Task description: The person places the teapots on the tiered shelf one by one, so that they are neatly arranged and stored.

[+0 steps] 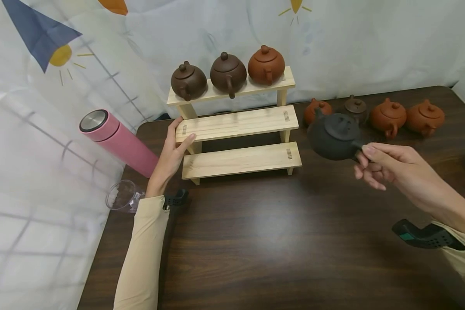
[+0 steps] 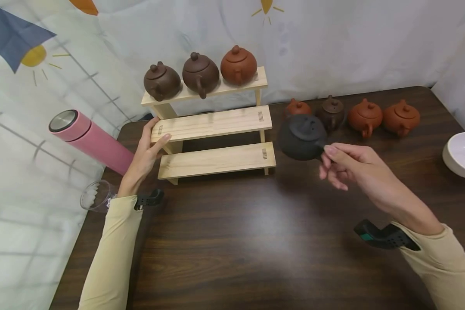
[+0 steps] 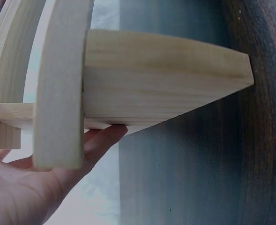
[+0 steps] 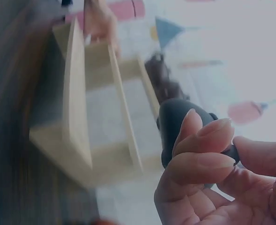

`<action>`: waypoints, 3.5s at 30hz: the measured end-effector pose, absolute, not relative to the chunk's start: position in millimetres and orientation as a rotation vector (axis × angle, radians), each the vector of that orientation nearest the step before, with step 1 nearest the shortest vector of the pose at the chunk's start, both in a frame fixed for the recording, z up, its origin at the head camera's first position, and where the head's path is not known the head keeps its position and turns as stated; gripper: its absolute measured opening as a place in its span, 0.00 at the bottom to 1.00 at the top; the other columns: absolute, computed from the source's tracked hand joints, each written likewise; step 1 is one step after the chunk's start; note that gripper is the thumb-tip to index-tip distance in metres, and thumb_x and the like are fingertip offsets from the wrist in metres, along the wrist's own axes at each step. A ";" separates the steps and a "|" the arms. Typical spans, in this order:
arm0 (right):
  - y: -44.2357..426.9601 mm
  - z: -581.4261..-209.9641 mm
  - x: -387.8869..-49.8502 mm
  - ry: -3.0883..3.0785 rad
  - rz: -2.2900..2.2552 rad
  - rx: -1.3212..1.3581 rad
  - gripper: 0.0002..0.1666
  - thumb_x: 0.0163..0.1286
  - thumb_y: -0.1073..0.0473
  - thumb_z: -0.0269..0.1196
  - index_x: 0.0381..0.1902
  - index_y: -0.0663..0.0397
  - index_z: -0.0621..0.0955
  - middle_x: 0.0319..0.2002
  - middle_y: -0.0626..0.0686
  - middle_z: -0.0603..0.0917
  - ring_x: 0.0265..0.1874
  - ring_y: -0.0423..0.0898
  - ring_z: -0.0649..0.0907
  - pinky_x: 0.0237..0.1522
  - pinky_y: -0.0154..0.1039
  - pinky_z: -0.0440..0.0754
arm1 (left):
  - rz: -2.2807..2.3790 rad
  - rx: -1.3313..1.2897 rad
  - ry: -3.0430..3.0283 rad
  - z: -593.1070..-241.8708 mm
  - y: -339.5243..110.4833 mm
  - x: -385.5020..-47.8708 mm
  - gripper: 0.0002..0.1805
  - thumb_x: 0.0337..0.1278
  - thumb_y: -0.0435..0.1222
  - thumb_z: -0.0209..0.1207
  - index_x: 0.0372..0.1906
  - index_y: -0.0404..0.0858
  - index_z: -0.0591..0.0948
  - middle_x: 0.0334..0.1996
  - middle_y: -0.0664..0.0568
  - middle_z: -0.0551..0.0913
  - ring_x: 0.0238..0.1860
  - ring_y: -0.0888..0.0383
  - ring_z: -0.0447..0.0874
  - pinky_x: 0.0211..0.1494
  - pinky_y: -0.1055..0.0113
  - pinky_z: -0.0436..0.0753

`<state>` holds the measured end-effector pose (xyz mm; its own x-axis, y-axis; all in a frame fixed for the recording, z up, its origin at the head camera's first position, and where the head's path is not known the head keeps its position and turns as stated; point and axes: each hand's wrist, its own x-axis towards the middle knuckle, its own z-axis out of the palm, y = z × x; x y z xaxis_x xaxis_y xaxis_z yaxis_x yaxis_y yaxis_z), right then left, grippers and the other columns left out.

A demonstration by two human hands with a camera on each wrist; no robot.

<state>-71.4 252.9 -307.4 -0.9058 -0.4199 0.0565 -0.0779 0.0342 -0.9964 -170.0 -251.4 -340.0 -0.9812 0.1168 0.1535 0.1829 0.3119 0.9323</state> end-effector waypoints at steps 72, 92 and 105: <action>-36.2 -292.9 -146.6 1.791 -1.958 -0.551 0.20 0.86 0.55 0.52 0.51 0.70 0.82 0.31 0.56 0.86 0.18 0.41 0.76 0.23 0.33 0.73 | -1.878 -0.277 -2.533 -341.9 -256.3 -164.7 0.34 0.82 0.44 0.38 0.85 0.44 0.46 0.79 0.39 0.51 0.72 0.42 0.58 0.66 0.26 0.63; -5.2 -295.3 -137.2 1.779 -1.894 -0.596 0.18 0.85 0.58 0.53 0.66 0.60 0.74 0.48 0.66 0.83 0.28 0.55 0.86 0.31 0.38 0.81 | -1.948 -0.289 -2.489 -343.7 -256.7 -165.8 0.35 0.81 0.44 0.37 0.85 0.42 0.45 0.79 0.38 0.49 0.73 0.38 0.57 0.65 0.23 0.60; 121.9 -278.8 -135.8 2.042 -1.806 -0.614 0.13 0.84 0.60 0.55 0.57 0.62 0.77 0.42 0.58 0.82 0.29 0.49 0.82 0.29 0.40 0.78 | -2.031 -0.290 -2.427 -346.5 -261.3 -167.2 0.36 0.79 0.44 0.39 0.85 0.43 0.46 0.80 0.40 0.48 0.74 0.37 0.57 0.67 0.22 0.57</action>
